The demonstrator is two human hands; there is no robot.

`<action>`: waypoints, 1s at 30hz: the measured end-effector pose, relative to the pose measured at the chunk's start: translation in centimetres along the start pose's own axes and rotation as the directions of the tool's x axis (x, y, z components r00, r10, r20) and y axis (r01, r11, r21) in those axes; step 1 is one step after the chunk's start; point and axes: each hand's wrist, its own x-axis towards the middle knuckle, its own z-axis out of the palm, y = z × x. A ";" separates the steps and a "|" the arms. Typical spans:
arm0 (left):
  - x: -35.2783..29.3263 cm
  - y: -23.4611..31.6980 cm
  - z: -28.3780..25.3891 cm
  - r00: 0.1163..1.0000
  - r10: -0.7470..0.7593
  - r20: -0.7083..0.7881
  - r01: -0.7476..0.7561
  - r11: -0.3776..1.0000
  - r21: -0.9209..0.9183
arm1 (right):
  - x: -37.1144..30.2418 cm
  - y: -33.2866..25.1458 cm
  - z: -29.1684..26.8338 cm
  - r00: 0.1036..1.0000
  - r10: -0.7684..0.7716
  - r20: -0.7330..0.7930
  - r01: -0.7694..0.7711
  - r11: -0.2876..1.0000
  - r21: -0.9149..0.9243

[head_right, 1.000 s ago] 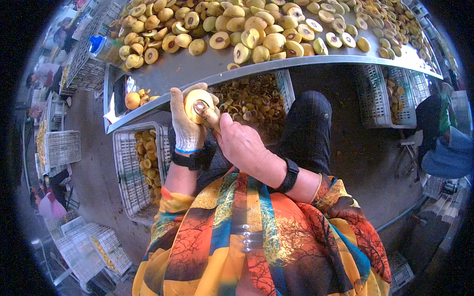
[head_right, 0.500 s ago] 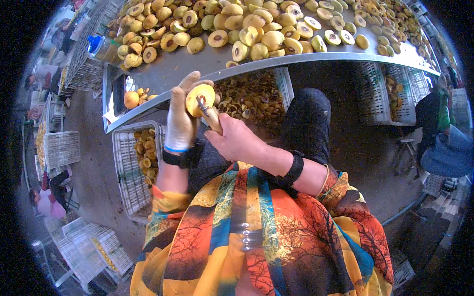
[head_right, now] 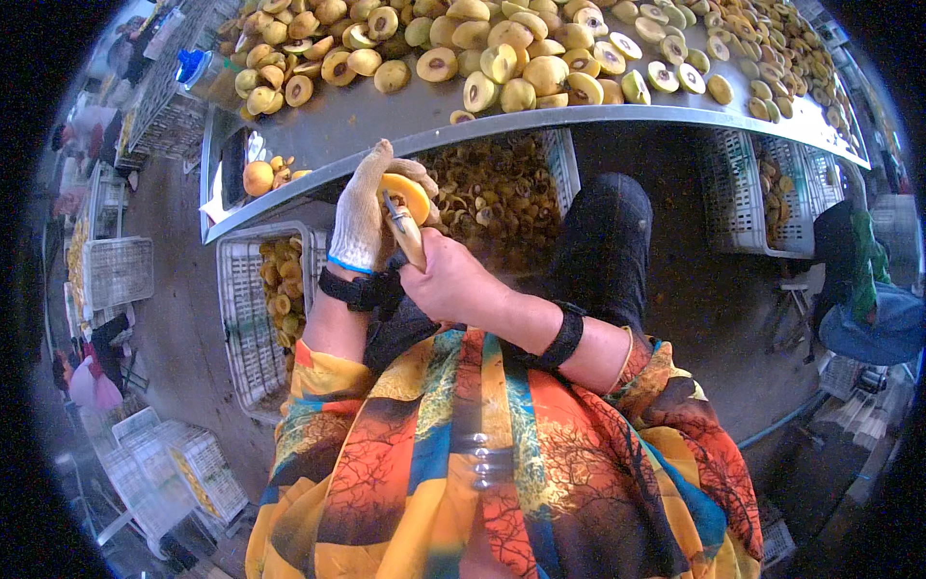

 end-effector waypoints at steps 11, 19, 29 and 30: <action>0.8 -0.4 -0.1 0.994 -0.048 0.097 0.041 0.997 0.067 | 0.0 0.2 -0.4 0.975 0.114 0.193 -0.166 0.946 0.280; 1.6 -1.5 -1.9 0.998 0.056 0.008 -0.046 0.880 -0.473 | 2.0 1.7 -1.5 0.890 -0.071 0.451 -0.278 0.700 0.658; 0.1 -1.0 -4.5 0.977 0.108 -0.181 -0.182 0.868 -0.463 | 5.0 6.5 -2.9 0.981 -0.111 -0.156 0.056 0.946 -0.321; -0.4 -0.9 -5.3 0.973 0.154 -0.173 -0.212 0.895 -0.392 | 4.6 6.1 -2.9 0.986 -0.058 -0.157 0.015 0.965 -0.264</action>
